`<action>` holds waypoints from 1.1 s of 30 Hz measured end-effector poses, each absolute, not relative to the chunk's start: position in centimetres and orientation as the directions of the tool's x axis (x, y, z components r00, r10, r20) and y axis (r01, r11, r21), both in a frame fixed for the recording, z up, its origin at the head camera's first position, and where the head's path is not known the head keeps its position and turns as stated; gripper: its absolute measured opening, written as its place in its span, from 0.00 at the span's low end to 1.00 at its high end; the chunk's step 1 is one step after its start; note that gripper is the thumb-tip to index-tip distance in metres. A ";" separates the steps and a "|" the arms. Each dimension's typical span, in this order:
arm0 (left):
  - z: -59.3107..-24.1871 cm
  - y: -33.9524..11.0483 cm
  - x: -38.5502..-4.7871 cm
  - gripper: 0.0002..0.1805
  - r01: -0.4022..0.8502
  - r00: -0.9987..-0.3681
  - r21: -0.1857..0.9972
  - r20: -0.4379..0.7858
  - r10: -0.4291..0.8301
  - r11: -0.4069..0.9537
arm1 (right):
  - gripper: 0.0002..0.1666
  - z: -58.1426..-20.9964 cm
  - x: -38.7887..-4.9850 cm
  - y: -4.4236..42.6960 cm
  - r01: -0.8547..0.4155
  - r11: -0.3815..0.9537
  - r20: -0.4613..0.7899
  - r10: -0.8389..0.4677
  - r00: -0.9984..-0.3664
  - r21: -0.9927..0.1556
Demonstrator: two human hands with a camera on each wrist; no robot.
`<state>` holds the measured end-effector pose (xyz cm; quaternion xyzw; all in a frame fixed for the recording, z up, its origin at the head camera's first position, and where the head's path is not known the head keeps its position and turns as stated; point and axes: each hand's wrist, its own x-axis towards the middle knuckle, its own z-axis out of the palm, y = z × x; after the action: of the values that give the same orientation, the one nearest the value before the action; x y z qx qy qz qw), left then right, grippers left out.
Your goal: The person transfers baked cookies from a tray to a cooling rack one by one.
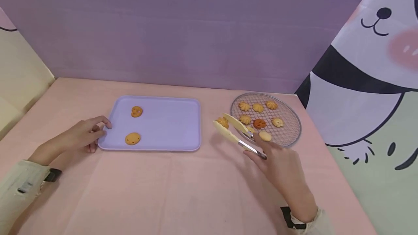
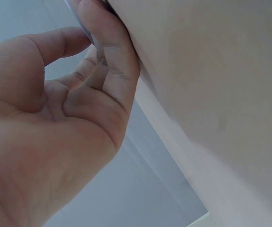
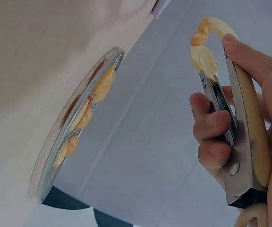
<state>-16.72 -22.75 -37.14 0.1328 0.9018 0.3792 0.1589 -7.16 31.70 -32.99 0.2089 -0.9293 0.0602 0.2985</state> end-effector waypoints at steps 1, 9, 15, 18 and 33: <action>-37.1 -22.8 -16.7 0.11 0.120 -0.915 0.725 -0.185 0.359 0.678 | 0.38 -33.0 -7.2 32.0 -0.421 0.907 0.586 -0.346 -0.732 0.009; -37.2 -22.8 -16.8 0.11 0.111 -0.913 0.734 -0.192 0.360 0.671 | 0.32 -33.5 -7.2 34.3 -0.344 0.939 0.585 -0.263 -0.767 -0.029; -37.2 -22.7 -16.8 0.11 0.123 -0.913 0.733 -0.180 0.365 0.669 | 0.33 -34.3 -7.7 36.5 -0.298 0.954 0.555 -0.236 -0.798 -0.023; -37.2 -22.7 -16.8 0.11 0.124 -0.912 0.734 -0.180 0.368 0.667 | 0.33 -34.4 -7.7 37.3 -0.254 0.967 0.524 -0.204 -0.827 -0.025; -37.2 -22.9 -16.7 0.11 0.135 -0.913 0.730 -0.170 0.370 0.670 | 0.35 -34.2 -7.0 41.7 -0.111 0.991 0.474 -0.066 -0.878 -0.069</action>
<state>-16.71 -22.93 -37.22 0.1402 0.9008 0.3811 0.1539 -7.05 41.72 -34.16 0.0458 -0.9679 0.0469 0.2426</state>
